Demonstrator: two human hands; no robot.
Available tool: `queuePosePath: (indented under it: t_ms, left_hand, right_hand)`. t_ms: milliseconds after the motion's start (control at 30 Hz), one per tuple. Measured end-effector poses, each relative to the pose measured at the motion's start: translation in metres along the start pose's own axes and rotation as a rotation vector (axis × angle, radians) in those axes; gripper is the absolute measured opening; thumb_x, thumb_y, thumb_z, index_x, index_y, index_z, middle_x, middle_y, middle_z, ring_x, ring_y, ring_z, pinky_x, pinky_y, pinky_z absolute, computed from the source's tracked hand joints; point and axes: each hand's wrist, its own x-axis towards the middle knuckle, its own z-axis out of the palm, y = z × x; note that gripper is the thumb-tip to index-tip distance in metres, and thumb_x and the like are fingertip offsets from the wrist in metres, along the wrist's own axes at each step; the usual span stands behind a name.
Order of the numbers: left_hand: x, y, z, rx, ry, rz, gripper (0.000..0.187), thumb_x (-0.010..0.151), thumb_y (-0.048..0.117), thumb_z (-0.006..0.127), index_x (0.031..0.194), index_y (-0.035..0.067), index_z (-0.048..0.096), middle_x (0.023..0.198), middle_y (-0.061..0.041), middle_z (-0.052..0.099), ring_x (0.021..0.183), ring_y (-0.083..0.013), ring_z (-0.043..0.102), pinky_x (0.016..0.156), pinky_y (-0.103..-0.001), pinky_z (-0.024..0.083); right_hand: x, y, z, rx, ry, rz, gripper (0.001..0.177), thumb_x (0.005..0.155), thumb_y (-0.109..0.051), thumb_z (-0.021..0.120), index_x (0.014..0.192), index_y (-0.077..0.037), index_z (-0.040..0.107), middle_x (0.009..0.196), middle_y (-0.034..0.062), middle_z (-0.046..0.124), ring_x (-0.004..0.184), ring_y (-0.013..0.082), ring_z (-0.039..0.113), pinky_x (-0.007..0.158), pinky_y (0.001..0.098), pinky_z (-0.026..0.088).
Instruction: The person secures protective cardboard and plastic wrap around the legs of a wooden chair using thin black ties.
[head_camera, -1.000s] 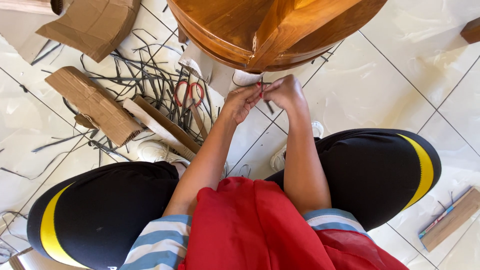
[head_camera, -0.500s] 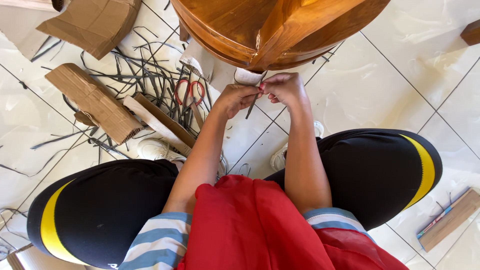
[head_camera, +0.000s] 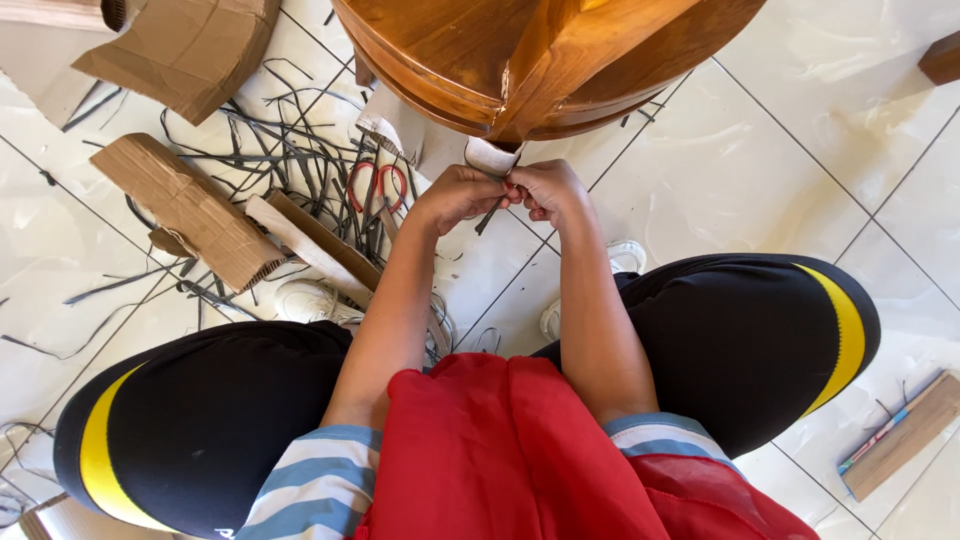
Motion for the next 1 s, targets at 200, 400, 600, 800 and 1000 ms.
queuePosePath:
  t_ms: [200, 400, 600, 800, 1000]
  left_hand:
    - [-0.002, 0.001, -0.001, -0.088, -0.035, 0.001, 0.014, 0.081, 0.012, 0.082, 0.085, 0.000, 0.077, 0.070, -0.009, 0.070, 0.073, -0.0180, 0.078, 0.083, -0.029, 0.062]
    - [0.019, -0.022, -0.018, -0.136, -0.049, -0.022, 0.014, 0.081, 0.011, 0.083, 0.086, -0.001, 0.077, 0.070, -0.010, 0.070, 0.071, -0.0176, 0.078, 0.082, -0.029, 0.063]
    - [0.005, -0.007, -0.015, -0.072, -0.093, -0.025, 0.019, 0.084, 0.015, 0.083, 0.093, 0.000, 0.077, 0.080, -0.010, 0.076, 0.075, -0.0168, 0.079, 0.079, -0.026, 0.063]
    - [0.004, -0.010, -0.016, -0.064, -0.125, 0.002, 0.022, 0.091, 0.020, 0.079, 0.099, 0.000, 0.074, 0.085, -0.009, 0.076, 0.077, -0.0137, 0.078, 0.077, -0.024, 0.064]
    - [0.001, -0.008, -0.019, -0.009, -0.107, 0.017, 0.018, 0.093, 0.019, 0.076, 0.095, 0.001, 0.074, 0.078, -0.006, 0.074, 0.068, -0.0073, 0.075, 0.069, -0.018, 0.063]
  right_hand:
    - [-0.010, -0.006, -0.007, 0.139, -0.045, 0.001, 0.015, 0.069, -0.011, 0.076, 0.064, -0.003, 0.064, 0.055, 0.0075, 0.052, 0.041, 0.0043, 0.035, 0.036, 0.0195, 0.027]
    - [0.000, 0.008, -0.015, 0.348, -0.201, 0.122, 0.022, 0.077, -0.014, 0.083, 0.076, -0.009, 0.061, 0.065, 0.0020, 0.055, 0.050, 0.0031, 0.043, 0.045, 0.0138, 0.029]
    - [0.025, 0.043, -0.012, 0.634, -0.330, 0.191, 0.038, 0.081, -0.023, 0.089, 0.070, -0.011, 0.055, 0.067, 0.0032, 0.066, 0.051, 0.0020, 0.047, 0.043, 0.0115, 0.031]
    - [0.068, 0.090, -0.003, 0.872, -0.404, 0.030, 0.033, 0.088, -0.038, 0.084, 0.082, -0.013, 0.063, 0.072, -0.0033, 0.060, 0.054, 0.0009, 0.046, 0.044, 0.0088, 0.037]
    - [0.086, 0.106, -0.005, 0.942, -0.378, 0.005, 0.020, 0.089, -0.033, 0.083, 0.093, -0.015, 0.074, 0.082, -0.0012, 0.071, 0.059, 0.0022, 0.053, 0.046, 0.0097, 0.041]
